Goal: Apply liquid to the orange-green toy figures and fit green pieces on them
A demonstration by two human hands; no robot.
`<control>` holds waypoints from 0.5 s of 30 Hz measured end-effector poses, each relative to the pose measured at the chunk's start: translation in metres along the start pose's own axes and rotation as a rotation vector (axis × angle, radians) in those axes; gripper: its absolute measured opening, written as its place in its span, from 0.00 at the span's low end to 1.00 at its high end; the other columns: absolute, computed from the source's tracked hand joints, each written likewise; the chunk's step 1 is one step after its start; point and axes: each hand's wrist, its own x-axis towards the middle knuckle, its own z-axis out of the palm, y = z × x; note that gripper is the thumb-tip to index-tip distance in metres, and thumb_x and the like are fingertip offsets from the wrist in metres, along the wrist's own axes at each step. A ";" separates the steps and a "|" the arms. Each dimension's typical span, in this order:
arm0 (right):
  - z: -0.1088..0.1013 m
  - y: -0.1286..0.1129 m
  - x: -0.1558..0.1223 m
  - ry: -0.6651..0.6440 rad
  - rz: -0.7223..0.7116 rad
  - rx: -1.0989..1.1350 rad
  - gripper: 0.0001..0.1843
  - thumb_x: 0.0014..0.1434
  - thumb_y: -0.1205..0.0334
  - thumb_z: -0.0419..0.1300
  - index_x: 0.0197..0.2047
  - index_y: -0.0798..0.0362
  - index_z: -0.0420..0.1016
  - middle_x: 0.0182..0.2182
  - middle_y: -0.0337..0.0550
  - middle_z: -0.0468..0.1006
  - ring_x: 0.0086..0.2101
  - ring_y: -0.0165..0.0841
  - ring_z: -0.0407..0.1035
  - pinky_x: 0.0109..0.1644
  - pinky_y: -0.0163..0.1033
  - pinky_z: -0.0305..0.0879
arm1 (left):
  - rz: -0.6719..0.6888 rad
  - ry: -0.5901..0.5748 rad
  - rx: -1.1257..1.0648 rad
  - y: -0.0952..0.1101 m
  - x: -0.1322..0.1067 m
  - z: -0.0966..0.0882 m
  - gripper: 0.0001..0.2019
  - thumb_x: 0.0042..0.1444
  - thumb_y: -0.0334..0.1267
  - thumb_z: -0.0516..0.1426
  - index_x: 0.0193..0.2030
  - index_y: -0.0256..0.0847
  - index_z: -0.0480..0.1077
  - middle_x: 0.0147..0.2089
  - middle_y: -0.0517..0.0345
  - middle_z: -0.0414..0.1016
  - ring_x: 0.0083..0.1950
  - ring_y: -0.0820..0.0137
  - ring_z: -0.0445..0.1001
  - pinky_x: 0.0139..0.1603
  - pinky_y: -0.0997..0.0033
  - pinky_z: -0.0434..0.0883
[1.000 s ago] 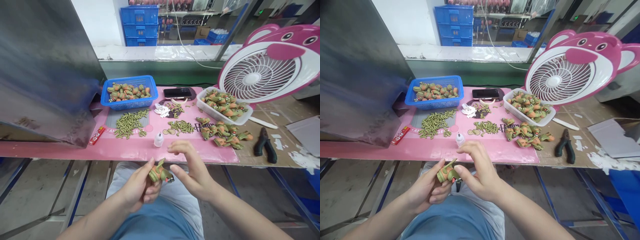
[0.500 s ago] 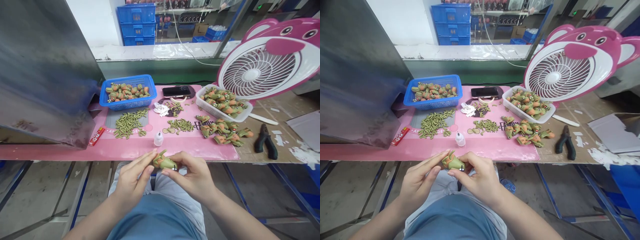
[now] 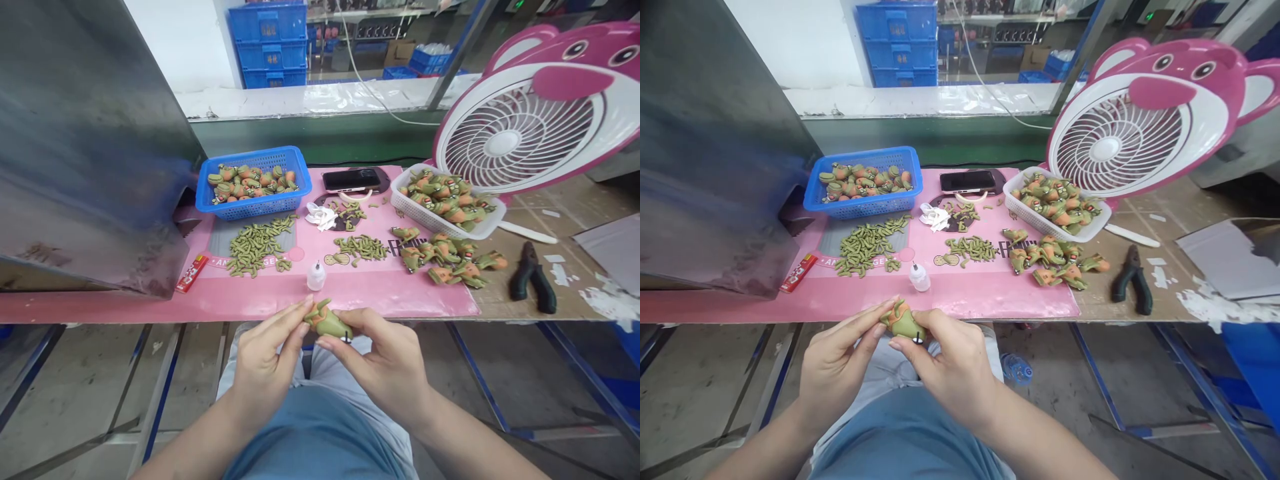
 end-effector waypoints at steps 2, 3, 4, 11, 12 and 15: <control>-0.001 0.001 0.000 0.016 -0.007 -0.008 0.07 0.57 0.58 0.59 0.35 0.52 0.69 0.23 0.38 0.76 0.21 0.29 0.68 0.24 0.30 0.65 | 0.009 -0.004 0.002 0.000 0.000 0.000 0.16 0.52 0.24 0.55 0.46 0.42 0.72 0.43 0.58 0.77 0.43 0.72 0.75 0.48 0.82 0.69; -0.001 0.002 -0.001 0.019 -0.006 -0.010 0.07 0.57 0.58 0.59 0.35 0.52 0.69 0.23 0.38 0.75 0.21 0.28 0.68 0.25 0.30 0.65 | 0.007 -0.009 0.003 -0.001 0.001 0.000 0.16 0.52 0.24 0.55 0.46 0.42 0.73 0.43 0.59 0.77 0.43 0.72 0.75 0.48 0.82 0.69; -0.001 0.003 0.000 0.021 -0.003 -0.008 0.07 0.57 0.58 0.60 0.35 0.52 0.69 0.22 0.38 0.75 0.20 0.28 0.68 0.25 0.30 0.65 | 0.006 -0.015 0.002 -0.001 0.001 0.000 0.16 0.52 0.24 0.55 0.46 0.43 0.73 0.43 0.59 0.77 0.43 0.72 0.76 0.48 0.82 0.69; 0.003 0.010 -0.007 0.002 0.122 0.085 0.17 0.57 0.47 0.56 0.32 0.55 0.70 0.21 0.40 0.73 0.21 0.29 0.67 0.25 0.30 0.65 | 0.029 -0.062 0.009 -0.015 0.002 0.008 0.18 0.49 0.27 0.57 0.44 0.53 0.73 0.42 0.68 0.77 0.40 0.74 0.76 0.46 0.85 0.68; 0.001 0.016 -0.011 0.023 0.150 0.087 0.18 0.56 0.46 0.57 0.31 0.54 0.71 0.20 0.40 0.73 0.21 0.29 0.67 0.25 0.30 0.65 | 0.018 -0.099 0.004 -0.019 0.000 0.012 0.17 0.49 0.29 0.58 0.44 0.53 0.73 0.42 0.67 0.77 0.41 0.73 0.76 0.46 0.84 0.69; -0.017 0.045 -0.021 0.184 0.250 0.042 0.19 0.55 0.44 0.58 0.32 0.53 0.70 0.24 0.41 0.76 0.23 0.31 0.71 0.26 0.31 0.68 | -0.097 -0.165 -0.005 -0.034 -0.010 0.023 0.17 0.52 0.37 0.57 0.50 0.52 0.69 0.45 0.64 0.76 0.43 0.69 0.76 0.46 0.79 0.71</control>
